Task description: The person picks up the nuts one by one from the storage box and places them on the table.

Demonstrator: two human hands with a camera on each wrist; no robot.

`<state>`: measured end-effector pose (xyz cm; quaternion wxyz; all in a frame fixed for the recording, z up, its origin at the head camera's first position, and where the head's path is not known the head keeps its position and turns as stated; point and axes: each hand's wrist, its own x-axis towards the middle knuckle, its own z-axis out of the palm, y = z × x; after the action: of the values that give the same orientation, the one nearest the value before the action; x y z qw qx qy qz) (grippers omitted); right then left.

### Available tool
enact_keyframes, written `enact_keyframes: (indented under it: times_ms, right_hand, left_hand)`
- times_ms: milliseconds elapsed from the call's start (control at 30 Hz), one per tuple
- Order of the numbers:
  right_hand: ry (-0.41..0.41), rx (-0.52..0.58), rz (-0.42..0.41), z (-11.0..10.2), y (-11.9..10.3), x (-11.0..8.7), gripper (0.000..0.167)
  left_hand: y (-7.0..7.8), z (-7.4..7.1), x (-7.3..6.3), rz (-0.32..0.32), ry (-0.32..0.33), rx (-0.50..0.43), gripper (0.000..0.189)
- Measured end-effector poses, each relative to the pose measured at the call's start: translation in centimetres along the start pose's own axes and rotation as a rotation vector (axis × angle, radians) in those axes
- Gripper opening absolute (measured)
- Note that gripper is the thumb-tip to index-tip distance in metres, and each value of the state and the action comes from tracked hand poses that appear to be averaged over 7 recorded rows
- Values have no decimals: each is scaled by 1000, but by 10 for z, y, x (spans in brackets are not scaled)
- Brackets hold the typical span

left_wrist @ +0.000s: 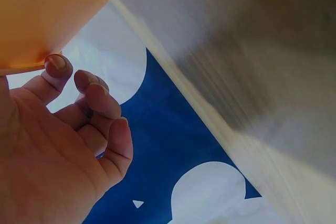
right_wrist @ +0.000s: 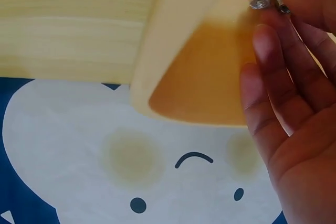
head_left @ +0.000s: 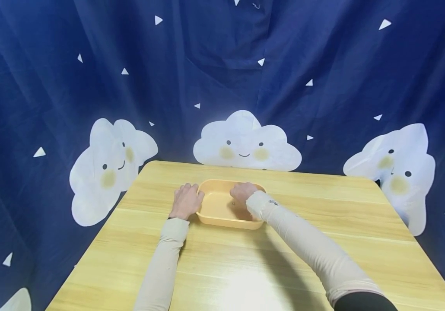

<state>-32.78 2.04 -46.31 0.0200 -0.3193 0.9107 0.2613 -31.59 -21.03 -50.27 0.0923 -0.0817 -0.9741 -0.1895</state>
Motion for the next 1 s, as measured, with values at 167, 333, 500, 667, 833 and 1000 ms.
enact_keyframes:
  times_ms: [167, 333, 500, 667, 833, 1000]
  right_hand:
    - [-10, 98, -7, 2, -1, 4, 9]
    - [27, 191, -4, 4, -1, 7, 14]
    - [7, 230, -5, 0, -3, 6, 19]
    - [5, 216, -16, -3, -6, 4, 12]
    - [46, 231, -27, -3, -8, 1, 15]
    - [144, 193, -50, 3, -10, 1, 18]
  left_hand:
    - [0, 1, 1, 6, 4, 2, 32]
    - [0, 0, 1, 2, -5, -4, 32]
    - [2, -1, 0, -4, -14, -10, 31]
    - [2, -1, -1, -7, -18, -16, 30]
    - [2, -1, -1, -1, -10, -19, 30]
    - [0, -1, -1, 7, -5, -11, 29]
